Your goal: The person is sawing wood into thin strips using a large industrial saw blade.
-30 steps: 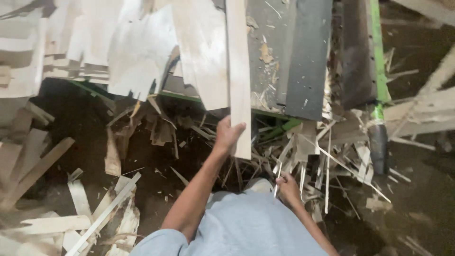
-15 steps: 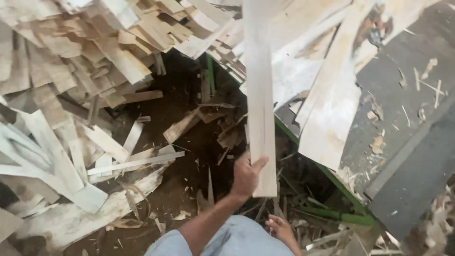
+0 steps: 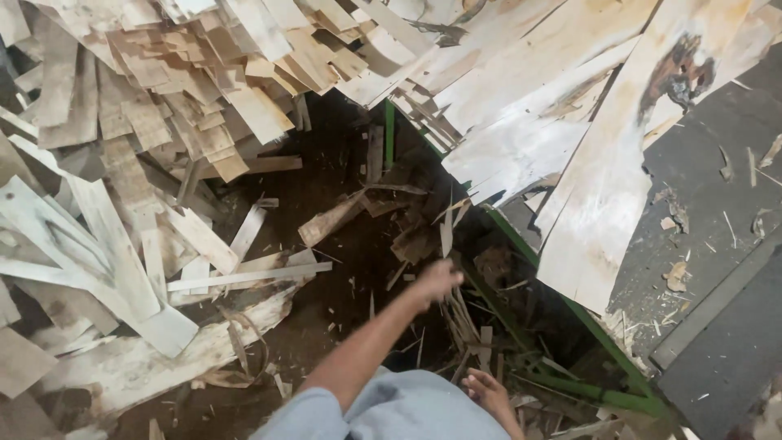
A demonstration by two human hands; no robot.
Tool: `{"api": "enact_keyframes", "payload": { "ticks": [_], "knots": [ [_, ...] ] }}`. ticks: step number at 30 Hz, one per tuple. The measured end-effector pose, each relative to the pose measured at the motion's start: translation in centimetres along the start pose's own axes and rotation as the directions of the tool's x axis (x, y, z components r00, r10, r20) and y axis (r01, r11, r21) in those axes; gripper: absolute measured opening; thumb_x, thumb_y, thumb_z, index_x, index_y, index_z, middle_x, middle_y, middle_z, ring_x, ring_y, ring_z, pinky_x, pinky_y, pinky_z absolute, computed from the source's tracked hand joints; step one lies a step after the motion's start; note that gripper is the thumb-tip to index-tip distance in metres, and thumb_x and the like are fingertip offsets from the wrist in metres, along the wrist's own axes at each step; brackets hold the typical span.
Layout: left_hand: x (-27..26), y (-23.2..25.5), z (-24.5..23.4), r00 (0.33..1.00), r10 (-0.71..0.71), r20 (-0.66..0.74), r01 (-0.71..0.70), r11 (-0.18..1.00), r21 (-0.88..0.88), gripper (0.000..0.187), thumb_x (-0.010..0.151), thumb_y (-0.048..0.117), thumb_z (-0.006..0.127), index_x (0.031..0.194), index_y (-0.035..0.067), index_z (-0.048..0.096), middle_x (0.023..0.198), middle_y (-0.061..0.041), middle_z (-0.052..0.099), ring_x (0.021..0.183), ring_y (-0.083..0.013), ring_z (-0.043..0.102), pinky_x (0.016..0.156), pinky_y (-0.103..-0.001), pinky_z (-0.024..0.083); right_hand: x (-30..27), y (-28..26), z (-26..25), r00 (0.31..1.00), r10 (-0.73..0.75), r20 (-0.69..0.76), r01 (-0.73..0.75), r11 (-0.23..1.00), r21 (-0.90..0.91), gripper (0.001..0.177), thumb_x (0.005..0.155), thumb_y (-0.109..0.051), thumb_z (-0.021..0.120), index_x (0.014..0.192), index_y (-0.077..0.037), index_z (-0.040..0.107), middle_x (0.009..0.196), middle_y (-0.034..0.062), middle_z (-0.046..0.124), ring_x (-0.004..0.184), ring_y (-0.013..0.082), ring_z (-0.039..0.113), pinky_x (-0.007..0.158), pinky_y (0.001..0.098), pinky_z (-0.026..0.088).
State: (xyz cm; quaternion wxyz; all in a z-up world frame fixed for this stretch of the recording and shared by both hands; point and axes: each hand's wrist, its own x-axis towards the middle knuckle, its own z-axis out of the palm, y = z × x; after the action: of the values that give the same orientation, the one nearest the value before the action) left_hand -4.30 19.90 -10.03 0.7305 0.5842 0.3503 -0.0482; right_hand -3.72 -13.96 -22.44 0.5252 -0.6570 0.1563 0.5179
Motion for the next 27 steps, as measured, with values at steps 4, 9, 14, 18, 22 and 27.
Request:
{"api": "enact_keyframes", "payload": {
  "ticks": [4,9,14,18,22,27],
  "knots": [
    [-4.3,-14.2,4.5,0.908,-0.256,0.331,0.154,0.940,0.304,0.061,0.096,0.034,0.069,0.150,0.012,0.050,0.128,-0.006,0.068,0.091,-0.0159,0.065,0.073,-0.037,0.051,-4.1,-2.2,2.8,0.991,-0.057,-0.122,0.036,0.984,-0.172,0.049,0.098,-0.018,0.067,0.142,0.001,0.058,0.102,0.0146,0.073,0.083,0.0180,0.067,0.074,0.0337,0.054],
    [-7.5,-20.7,2.0,0.816,-0.459,0.353,0.085,0.698,0.711,0.064,0.096,0.035,0.071,0.150,0.008,0.051,0.153,-0.013,0.052,0.139,-0.0305,0.051,0.115,-0.042,0.042,-4.9,-4.8,2.2,0.901,-0.326,-0.285,0.340,0.940,0.001,0.052,0.098,-0.016,0.066,0.146,-0.002,0.052,0.099,0.0090,0.066,0.078,0.0165,0.058,0.070,0.0367,0.051],
    [-6.4,-23.0,-0.7,0.882,-0.422,0.211,0.211,0.752,0.625,0.064,0.095,0.033,0.071,0.150,0.009,0.050,0.152,-0.013,0.051,0.136,-0.0315,0.054,0.112,-0.043,0.046,-4.1,-14.4,0.1,0.522,-0.602,-0.605,0.553,0.778,-0.298,0.058,0.096,-0.020,0.069,0.148,-0.007,0.048,0.122,0.0120,0.067,0.098,0.0224,0.066,0.087,0.0404,0.055],
    [-6.7,-23.5,-2.5,0.883,-0.455,0.111,0.379,0.833,0.403,0.060,0.098,0.031,0.069,0.150,0.009,0.049,0.150,-0.011,0.054,0.133,-0.0273,0.054,0.110,-0.040,0.046,-2.9,-20.6,-1.8,0.110,-0.806,-0.582,0.461,0.560,-0.688,0.072,0.089,-0.023,0.077,0.151,-0.004,0.045,0.141,0.0220,0.057,0.126,0.0375,0.055,0.108,0.0492,0.044],
    [-6.6,-25.2,-4.0,0.925,-0.376,0.056,0.340,0.884,0.322,0.056,0.095,0.027,0.070,0.145,0.007,0.057,0.139,-0.014,0.066,0.123,-0.0278,0.064,0.103,-0.038,0.050,-3.4,-25.4,-2.2,0.143,-0.840,-0.524,0.263,0.543,-0.798,0.086,0.083,-0.029,0.081,0.153,-0.003,0.038,0.147,0.0256,0.048,0.137,0.0464,0.039,0.114,0.0547,0.031],
    [-6.4,-26.3,-5.4,0.908,-0.418,-0.029,0.418,0.908,0.015,0.053,0.096,0.022,0.070,0.143,0.002,0.058,0.127,-0.019,0.075,0.100,-0.0283,0.069,0.088,-0.038,0.056,-4.0,-29.1,-2.1,0.379,-0.662,-0.647,-0.024,0.692,-0.722,0.094,0.075,-0.034,0.083,0.154,-0.010,0.037,0.143,0.0187,0.051,0.137,0.0429,0.041,0.113,0.0576,0.030]
  ]
}}
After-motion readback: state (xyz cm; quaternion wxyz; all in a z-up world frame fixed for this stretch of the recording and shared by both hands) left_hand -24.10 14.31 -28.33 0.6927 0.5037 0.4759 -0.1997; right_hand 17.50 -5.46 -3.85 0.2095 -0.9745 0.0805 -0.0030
